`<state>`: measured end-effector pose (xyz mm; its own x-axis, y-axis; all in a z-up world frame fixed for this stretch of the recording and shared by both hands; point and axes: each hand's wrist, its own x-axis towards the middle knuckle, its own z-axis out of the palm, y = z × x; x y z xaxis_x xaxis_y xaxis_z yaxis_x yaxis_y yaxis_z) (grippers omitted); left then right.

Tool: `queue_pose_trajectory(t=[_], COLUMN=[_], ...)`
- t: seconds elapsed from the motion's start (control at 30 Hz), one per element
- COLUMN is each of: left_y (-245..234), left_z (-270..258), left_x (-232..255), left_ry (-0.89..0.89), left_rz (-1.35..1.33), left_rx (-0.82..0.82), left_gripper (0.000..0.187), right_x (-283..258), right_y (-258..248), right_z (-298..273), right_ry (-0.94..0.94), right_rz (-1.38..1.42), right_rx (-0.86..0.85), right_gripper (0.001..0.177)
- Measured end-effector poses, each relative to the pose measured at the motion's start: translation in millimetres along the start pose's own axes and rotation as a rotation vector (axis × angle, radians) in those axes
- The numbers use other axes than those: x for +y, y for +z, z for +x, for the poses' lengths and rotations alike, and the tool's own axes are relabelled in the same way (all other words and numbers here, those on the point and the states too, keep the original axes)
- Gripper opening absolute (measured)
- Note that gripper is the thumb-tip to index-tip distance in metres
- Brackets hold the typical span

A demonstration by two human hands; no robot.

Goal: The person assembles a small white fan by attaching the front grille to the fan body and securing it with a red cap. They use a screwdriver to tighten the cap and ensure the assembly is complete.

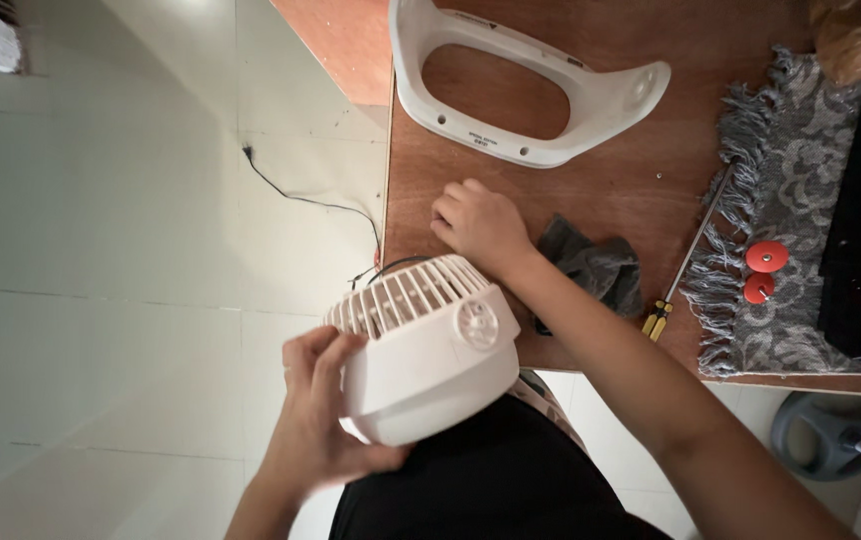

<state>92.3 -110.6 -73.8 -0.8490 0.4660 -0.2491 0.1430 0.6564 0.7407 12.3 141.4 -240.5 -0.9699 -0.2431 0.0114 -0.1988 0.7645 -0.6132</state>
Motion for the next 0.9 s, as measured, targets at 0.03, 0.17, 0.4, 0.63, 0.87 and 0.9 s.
queue_pose_trajectory(t=[0.03, 0.17, 0.4, 0.63, 0.87, 0.9], left_y=[-1, -5, -11, -12, -11, -10], left_z=[1, 3, 6, 9, 8, 8], left_x=[-3, -8, -8, -2, -3, -3], left_ry=[-0.007, -0.024, -0.091, -0.092, -0.095, -0.097], left_rz=[-0.004, -0.028, -0.091, -0.061, -0.067, -0.070], left_rx=[-0.006, 0.011, -0.002, 0.003, -0.003, -0.003], left_gripper=[0.112, 0.115, 0.117, 0.112, 0.110, 0.110], right_x=[0, -1, -19, -41, -50, -50], right_y=[0, -15, -82, -98, -102, -102], right_z=[1, -1, -52, -79, -85, -85], right_ry=[-0.023, 0.081, 0.276, 0.335, 0.407, 0.410], right_rz=[-0.038, 0.328, 1.144, 1.272, 1.247, 1.237], right_rx=[-0.017, 0.048, 0.005, 0.054, 0.074, 0.073], right_gripper=[0.013, 0.009, 0.009, 0.021, 0.012, 0.010])
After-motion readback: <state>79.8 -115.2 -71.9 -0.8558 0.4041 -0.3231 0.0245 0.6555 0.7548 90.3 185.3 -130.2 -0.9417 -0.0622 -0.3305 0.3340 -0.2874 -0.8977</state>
